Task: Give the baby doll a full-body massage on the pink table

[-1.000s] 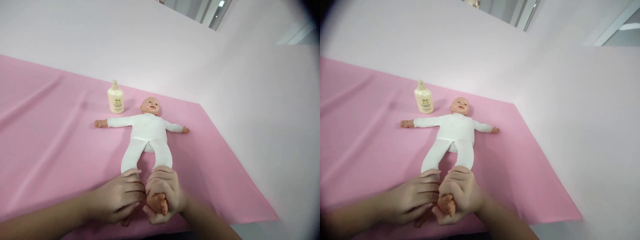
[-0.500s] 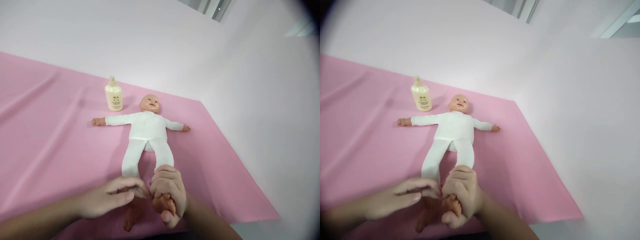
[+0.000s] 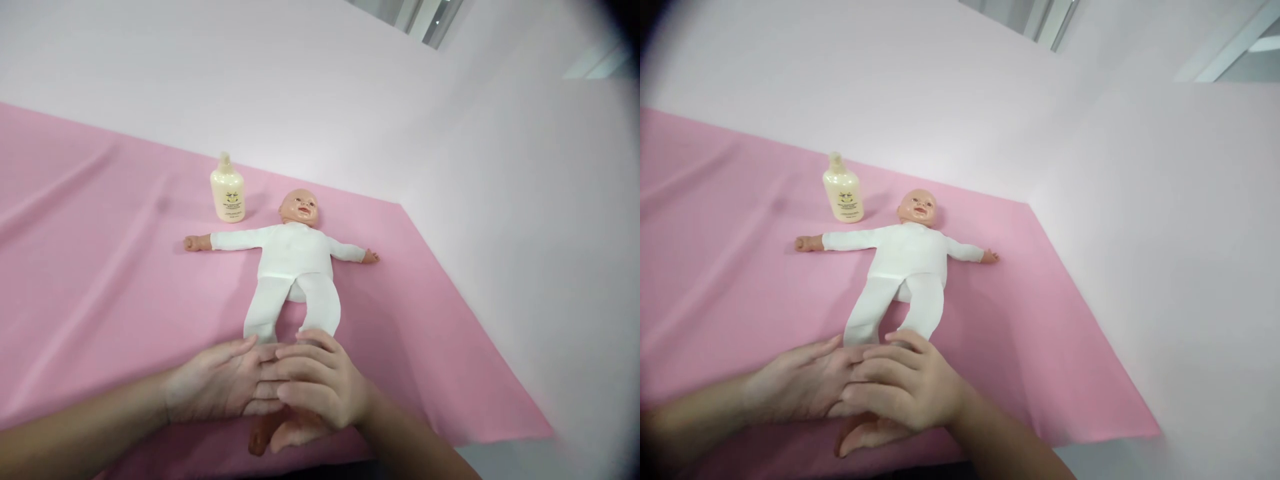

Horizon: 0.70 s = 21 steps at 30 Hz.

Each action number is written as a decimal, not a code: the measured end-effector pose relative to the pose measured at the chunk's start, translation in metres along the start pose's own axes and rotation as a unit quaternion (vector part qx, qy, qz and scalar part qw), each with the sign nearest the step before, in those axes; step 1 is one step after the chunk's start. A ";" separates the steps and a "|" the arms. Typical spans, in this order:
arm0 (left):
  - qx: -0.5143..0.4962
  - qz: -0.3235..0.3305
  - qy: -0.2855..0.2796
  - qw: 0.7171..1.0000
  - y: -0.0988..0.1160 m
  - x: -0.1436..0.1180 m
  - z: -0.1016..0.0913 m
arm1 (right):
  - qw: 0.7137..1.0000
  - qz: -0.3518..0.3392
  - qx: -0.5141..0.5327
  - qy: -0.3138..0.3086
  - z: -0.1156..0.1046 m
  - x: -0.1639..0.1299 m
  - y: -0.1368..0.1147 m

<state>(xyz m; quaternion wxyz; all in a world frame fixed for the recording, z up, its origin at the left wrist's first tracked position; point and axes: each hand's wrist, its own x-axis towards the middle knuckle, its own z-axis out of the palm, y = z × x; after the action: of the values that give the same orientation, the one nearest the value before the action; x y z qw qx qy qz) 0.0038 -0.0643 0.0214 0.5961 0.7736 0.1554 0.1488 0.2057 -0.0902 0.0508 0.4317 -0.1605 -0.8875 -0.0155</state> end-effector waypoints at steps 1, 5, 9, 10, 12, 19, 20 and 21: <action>-0.021 -0.004 -0.012 1.000 0.000 0.000 -0.001 | 1.000 0.006 -0.020 -0.001 -0.001 0.001 0.001; -0.287 -0.051 -0.073 0.954 0.003 0.003 -0.005 | 0.996 0.056 -0.072 -0.011 -0.001 -0.003 0.005; -0.426 -0.068 -0.090 0.897 0.007 0.005 -0.006 | 0.997 0.056 -0.041 -0.021 0.002 -0.009 0.006; -0.439 -0.077 -0.089 0.891 0.007 0.006 -0.005 | 0.998 0.059 -0.032 -0.019 0.002 -0.010 0.005; -0.457 -0.099 -0.082 0.880 0.006 0.006 -0.005 | 0.997 0.074 -0.021 -0.004 0.004 -0.009 0.005; -0.559 -0.062 -0.115 0.819 -0.001 0.005 -0.003 | 0.997 0.062 -0.003 0.048 0.011 -0.010 0.005; -0.576 -0.057 -0.119 0.807 -0.002 0.005 -0.003 | 0.997 0.056 -0.001 0.052 0.012 -0.011 0.005; -0.589 -0.056 -0.120 0.797 -0.003 0.005 -0.002 | 0.997 0.050 0.001 0.054 0.013 -0.011 0.006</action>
<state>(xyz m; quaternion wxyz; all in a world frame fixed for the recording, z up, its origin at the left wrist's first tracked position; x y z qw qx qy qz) 0.0068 -0.0597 0.0196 0.9578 0.2750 0.0081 0.0836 0.2042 -0.0858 0.0336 0.4793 -0.2032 -0.8538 -0.0013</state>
